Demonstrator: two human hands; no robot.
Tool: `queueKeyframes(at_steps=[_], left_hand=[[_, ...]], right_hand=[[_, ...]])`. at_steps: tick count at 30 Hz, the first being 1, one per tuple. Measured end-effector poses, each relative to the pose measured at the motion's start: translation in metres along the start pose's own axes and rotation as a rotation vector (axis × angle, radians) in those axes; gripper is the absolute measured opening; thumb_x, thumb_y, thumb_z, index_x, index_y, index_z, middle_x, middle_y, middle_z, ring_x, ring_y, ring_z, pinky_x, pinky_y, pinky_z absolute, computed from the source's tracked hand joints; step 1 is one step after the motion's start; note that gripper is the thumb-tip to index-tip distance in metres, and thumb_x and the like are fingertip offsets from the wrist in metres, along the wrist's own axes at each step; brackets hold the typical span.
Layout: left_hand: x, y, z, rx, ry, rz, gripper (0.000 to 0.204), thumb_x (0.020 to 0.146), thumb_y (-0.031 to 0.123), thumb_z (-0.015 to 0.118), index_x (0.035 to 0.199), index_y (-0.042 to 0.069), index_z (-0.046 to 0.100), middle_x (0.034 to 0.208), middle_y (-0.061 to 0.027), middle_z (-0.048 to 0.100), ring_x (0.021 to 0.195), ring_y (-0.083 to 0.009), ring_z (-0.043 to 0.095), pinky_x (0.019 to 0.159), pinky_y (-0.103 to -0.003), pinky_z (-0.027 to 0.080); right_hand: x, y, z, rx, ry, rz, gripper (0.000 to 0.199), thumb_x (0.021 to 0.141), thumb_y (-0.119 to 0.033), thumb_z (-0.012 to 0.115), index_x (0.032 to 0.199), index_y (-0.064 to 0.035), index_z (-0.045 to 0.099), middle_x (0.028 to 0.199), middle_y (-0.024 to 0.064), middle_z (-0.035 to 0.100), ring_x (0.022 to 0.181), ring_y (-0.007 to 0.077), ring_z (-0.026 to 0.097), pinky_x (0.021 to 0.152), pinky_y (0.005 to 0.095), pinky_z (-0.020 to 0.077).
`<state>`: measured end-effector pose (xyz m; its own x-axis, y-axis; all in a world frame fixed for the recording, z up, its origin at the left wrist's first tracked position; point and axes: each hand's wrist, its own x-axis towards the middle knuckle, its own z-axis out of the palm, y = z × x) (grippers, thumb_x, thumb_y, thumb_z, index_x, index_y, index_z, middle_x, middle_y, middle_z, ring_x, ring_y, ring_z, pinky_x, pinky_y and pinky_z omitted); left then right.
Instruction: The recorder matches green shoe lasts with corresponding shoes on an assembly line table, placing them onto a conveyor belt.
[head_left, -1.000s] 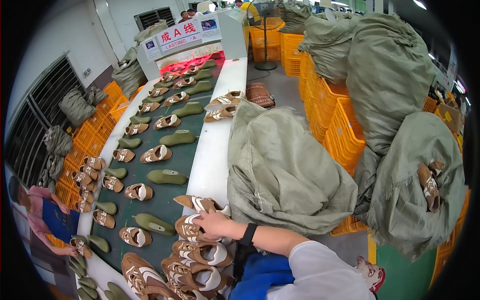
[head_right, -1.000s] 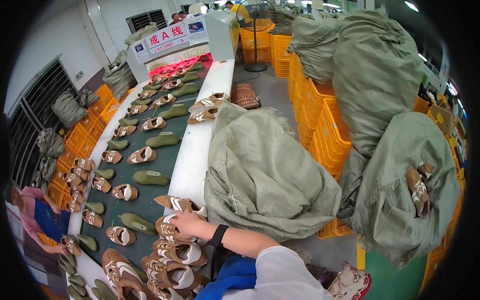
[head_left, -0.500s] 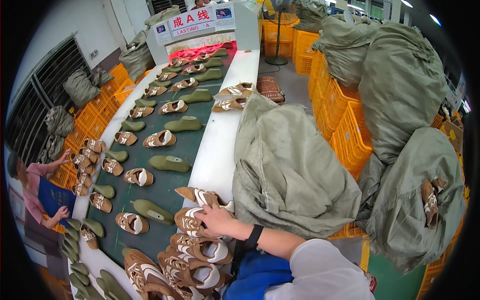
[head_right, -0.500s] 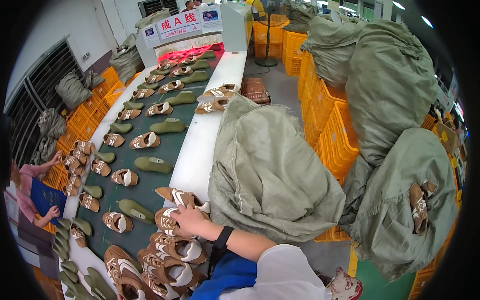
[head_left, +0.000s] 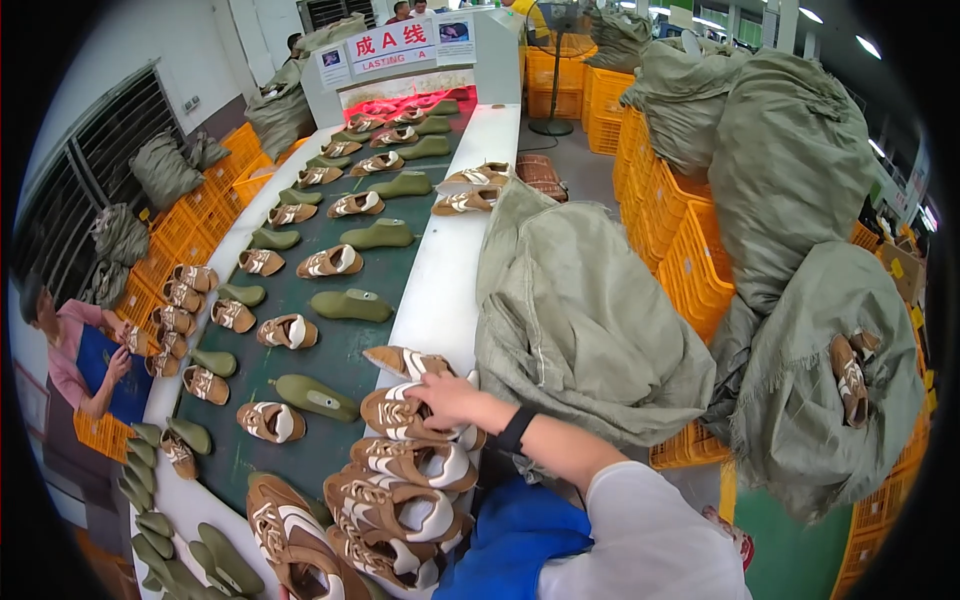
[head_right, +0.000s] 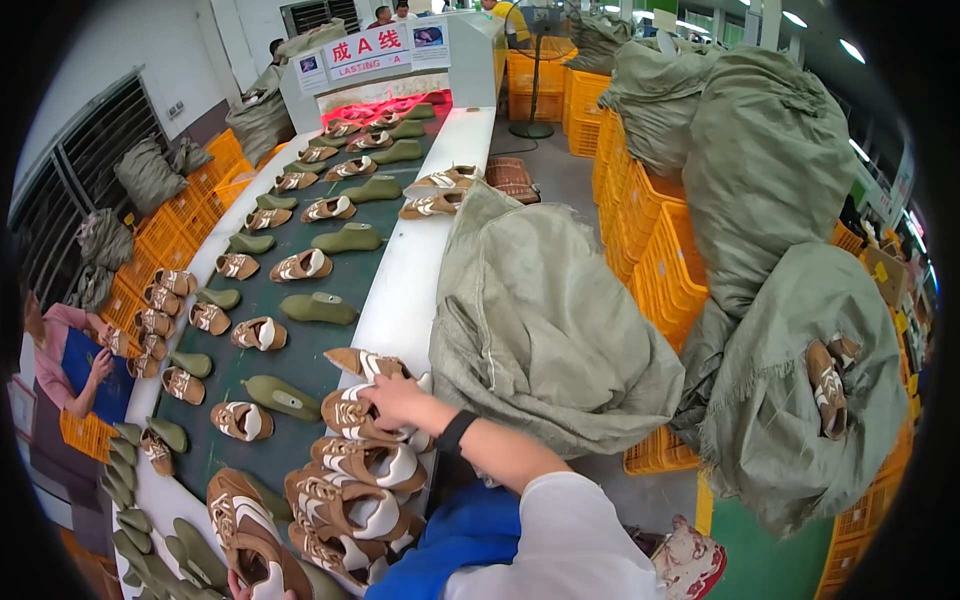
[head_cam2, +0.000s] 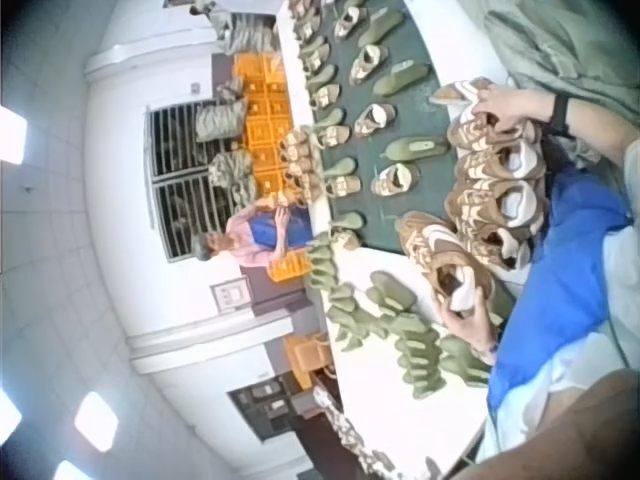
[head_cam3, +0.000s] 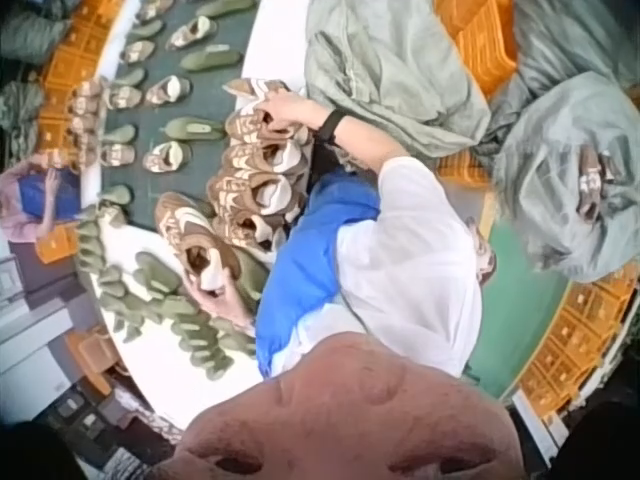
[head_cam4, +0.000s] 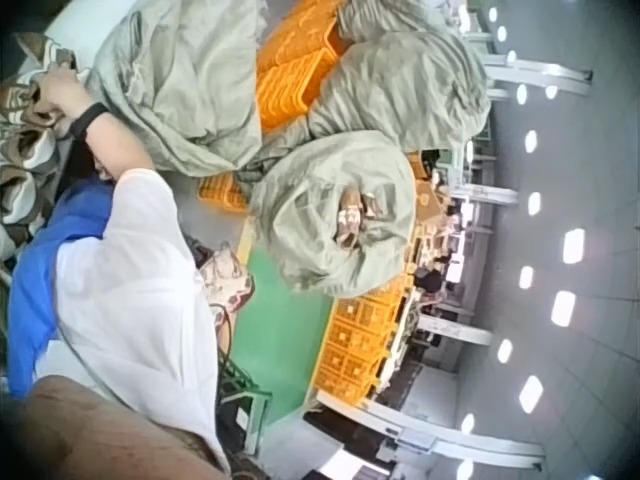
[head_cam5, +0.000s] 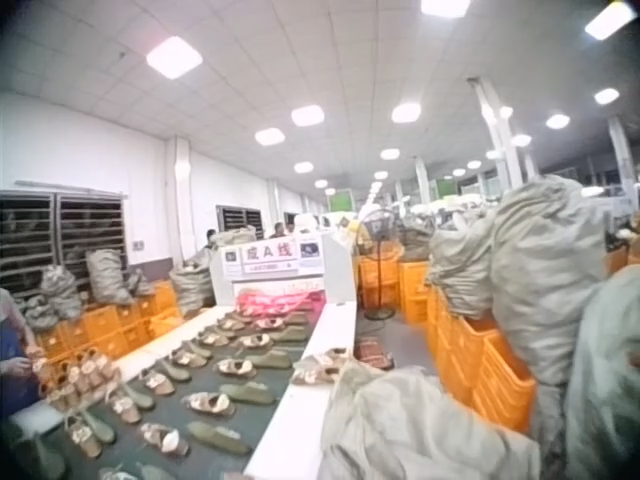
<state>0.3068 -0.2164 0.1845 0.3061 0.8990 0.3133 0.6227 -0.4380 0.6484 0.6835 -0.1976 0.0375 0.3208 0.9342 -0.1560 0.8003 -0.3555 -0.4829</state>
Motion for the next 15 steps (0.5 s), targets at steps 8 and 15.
queueKeyframes(at_steps=[8, 15], left_hand=[[-0.017, -0.057, -0.036, -0.042, 0.040, -0.084, 0.069, 0.068, 0.003, 0.072, 0.129, -0.001, 0.040, 0.121, -0.0192, 0.047, 0.104, -0.0273, 0.050, 0.087, -0.037, 0.043], [-0.023, -0.096, -0.049, -0.092, 0.122, -0.079, 0.070, 0.069, 0.002, 0.072, 0.130, -0.002, 0.038, 0.119, -0.0185, 0.048, 0.104, -0.0274, 0.050, 0.091, -0.036, 0.043]], right_hand=[[0.027, -0.020, -0.023, -0.241, 0.035, 0.048, 0.086, 0.059, -0.060, 0.068, 0.132, -0.0236, 0.040, 0.138, 0.0194, 0.031, 0.128, 0.0410, 0.026, 0.095, 0.0591, 0.0286], [0.043, -0.002, 0.008, -0.213, -0.149, 0.137, 0.099, 0.052, -0.071, 0.067, 0.135, -0.0252, 0.038, 0.139, 0.0216, 0.028, 0.121, 0.0402, 0.039, 0.097, 0.0437, 0.0368]])
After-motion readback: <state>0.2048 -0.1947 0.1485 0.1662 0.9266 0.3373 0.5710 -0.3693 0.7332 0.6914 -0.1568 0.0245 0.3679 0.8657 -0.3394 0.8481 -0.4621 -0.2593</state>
